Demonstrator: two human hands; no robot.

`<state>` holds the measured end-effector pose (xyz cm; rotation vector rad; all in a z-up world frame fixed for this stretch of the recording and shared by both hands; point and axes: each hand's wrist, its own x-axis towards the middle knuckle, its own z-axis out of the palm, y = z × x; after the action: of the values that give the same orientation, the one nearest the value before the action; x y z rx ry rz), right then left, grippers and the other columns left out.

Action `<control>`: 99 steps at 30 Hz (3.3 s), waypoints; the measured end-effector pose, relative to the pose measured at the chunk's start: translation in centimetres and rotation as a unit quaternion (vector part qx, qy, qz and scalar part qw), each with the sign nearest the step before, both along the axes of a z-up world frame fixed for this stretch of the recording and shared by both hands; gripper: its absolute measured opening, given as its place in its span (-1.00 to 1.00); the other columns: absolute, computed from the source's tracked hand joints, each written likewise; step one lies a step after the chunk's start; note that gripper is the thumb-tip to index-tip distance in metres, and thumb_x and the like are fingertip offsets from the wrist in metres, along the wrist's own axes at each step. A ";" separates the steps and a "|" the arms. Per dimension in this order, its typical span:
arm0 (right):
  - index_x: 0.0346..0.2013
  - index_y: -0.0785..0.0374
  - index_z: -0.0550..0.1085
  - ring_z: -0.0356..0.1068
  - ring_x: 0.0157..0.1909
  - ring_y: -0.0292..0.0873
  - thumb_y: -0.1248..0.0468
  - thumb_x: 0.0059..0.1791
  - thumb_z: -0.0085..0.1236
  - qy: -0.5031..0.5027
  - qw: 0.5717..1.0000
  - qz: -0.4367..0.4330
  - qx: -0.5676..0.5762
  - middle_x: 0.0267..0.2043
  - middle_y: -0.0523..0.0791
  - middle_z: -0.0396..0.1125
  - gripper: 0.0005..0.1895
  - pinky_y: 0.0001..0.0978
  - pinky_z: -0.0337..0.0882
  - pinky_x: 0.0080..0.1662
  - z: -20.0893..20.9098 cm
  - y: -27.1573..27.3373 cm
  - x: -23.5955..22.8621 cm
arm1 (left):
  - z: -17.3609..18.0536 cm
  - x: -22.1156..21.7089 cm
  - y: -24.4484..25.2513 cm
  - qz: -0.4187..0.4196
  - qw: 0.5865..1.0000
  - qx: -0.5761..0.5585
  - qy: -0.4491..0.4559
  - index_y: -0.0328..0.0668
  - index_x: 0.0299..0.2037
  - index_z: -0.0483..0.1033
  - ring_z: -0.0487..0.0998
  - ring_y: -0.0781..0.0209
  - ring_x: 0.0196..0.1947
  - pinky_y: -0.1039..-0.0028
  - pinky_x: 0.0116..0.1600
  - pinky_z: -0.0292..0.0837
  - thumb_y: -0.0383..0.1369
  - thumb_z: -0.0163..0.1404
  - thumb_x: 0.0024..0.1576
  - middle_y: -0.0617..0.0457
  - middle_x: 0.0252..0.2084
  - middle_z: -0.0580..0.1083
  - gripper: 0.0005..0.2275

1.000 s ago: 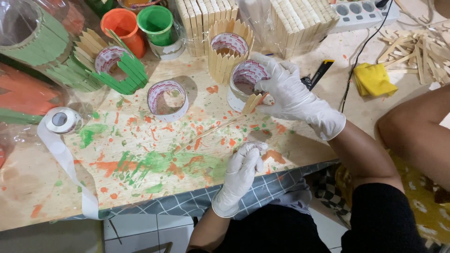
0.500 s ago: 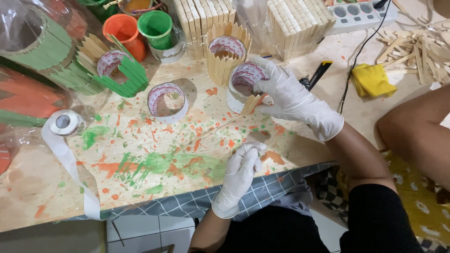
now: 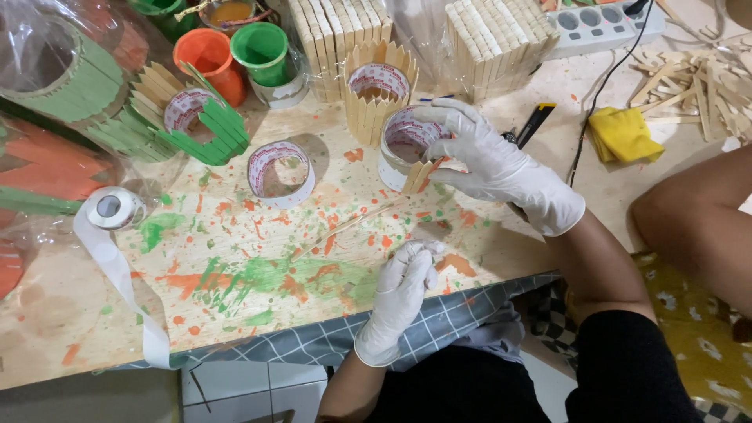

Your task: Using a hot glue gun to attach popsicle sticks to a circular base to create a decorative container.

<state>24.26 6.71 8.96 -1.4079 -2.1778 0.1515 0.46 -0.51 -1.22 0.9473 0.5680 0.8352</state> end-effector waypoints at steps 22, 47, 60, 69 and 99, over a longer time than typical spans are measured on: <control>-0.17 0.07 0.47 0.06 0.48 0.24 0.09 -0.14 0.37 0.013 1.000 -0.019 0.010 0.44 -0.12 0.20 -0.66 0.18 0.17 0.37 -4.9 0.4 1.1 | 0.3 0.1 0.1 -0.001 1.000 0.018 0.016 -0.36 -0.11 0.59 0.27 0.45 -0.69 0.62 -0.53 0.18 -0.46 -0.09 0.30 0.09 -0.69 0.36 -0.82; 0.36 -0.01 0.31 0.11 0.46 0.13 0.11 -0.10 0.34 0.044 0.998 -0.028 -0.040 0.47 -0.07 0.11 -0.26 0.02 0.20 0.34 -2.7 -0.3 0.0 | 1.1 0.0 0.2 0.004 1.000 0.013 0.008 -0.44 -0.09 0.58 0.38 0.38 -0.63 0.61 -0.43 0.31 -0.50 -0.09 0.31 0.06 -0.67 0.36 -0.82; 0.29 0.08 0.40 0.25 -0.04 -0.04 -0.23 -0.17 0.42 -0.113 0.975 -0.143 0.126 -0.14 -0.13 0.19 -0.14 -0.20 0.36 -0.04 -2.8 -1.2 0.0 | 1.1 0.2 0.4 -0.011 0.999 0.033 0.021 -0.35 -0.08 0.57 0.30 0.43 -0.67 0.62 -0.52 0.21 -0.45 -0.11 0.32 0.10 -0.67 0.37 -0.82; -0.18 -0.05 0.49 0.27 0.14 -0.01 -0.20 -0.10 0.37 -0.070 0.985 -0.124 0.100 0.23 -0.21 0.26 -0.57 -0.22 0.31 0.00 -3.2 -0.9 -0.5 | -0.5 0.3 0.0 0.003 0.999 0.033 0.014 -0.36 -0.07 0.58 0.28 0.44 -0.68 0.65 -0.53 0.15 -0.45 -0.11 0.32 0.10 -0.68 0.37 -0.81; -0.21 0.14 0.28 0.30 0.09 0.15 0.09 -0.18 0.46 0.044 0.981 -0.160 0.104 0.22 -0.04 0.28 -0.49 -0.10 0.37 0.01 -4.9 -1.2 -2.5 | 0.1 0.3 0.0 -0.001 0.999 0.047 0.027 -0.43 -0.06 0.57 0.26 0.42 -0.71 0.63 -0.54 0.14 -0.45 -0.14 0.32 0.09 -0.69 0.34 -0.79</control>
<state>21.79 5.53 4.10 -1.5731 -1.8098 -0.1251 0.74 -0.55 -1.14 1.0581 0.5789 0.8427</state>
